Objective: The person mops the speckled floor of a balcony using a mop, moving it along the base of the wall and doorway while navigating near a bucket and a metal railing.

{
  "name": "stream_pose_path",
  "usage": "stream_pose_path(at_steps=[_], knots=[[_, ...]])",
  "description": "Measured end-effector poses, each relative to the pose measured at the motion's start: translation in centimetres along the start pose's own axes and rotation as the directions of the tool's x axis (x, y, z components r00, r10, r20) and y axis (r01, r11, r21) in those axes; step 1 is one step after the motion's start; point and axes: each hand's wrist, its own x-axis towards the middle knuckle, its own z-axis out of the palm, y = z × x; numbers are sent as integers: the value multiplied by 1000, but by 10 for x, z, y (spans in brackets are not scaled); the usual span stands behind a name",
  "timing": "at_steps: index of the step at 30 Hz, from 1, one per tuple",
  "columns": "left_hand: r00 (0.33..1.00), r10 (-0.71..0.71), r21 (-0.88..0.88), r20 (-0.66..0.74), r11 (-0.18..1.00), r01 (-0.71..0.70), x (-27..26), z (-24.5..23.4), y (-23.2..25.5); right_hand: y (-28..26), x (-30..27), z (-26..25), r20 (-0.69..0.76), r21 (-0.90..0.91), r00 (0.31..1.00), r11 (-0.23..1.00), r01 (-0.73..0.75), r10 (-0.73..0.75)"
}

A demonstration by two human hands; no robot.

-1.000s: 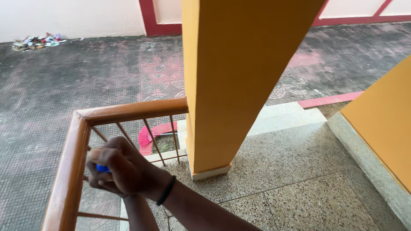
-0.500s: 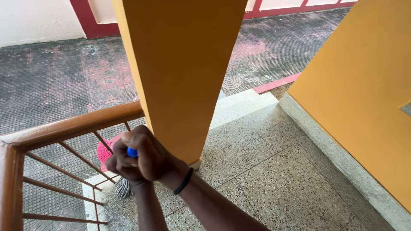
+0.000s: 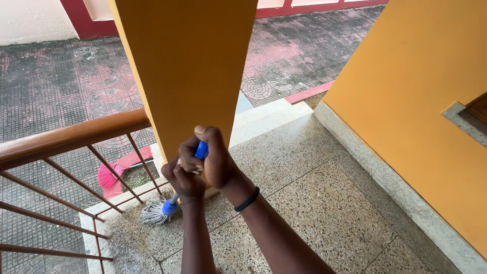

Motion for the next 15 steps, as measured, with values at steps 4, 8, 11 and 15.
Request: stream_pose_path(at_steps=[4, 8, 11, 15], knots=[[989, 148, 134, 5, 980, -147, -6, 13, 51, -13, -30, -11, -30, 18, 998, 999, 46, -46], [997, 73, 15, 38, 997, -74, -10, 13, 119, -24, -71, -20, -72, 5, 994, 996, 84, -84], [978, -98, -246, 184, 959, 142, -10, -2, 174, -29, -100, -20, -115, 33, 987, 993, 116, -112], [960, -41, -215, 277, 971, 103, -23, -1, 210, -39, -136, -23, -215, -23, 968, 991, 131, -133]])
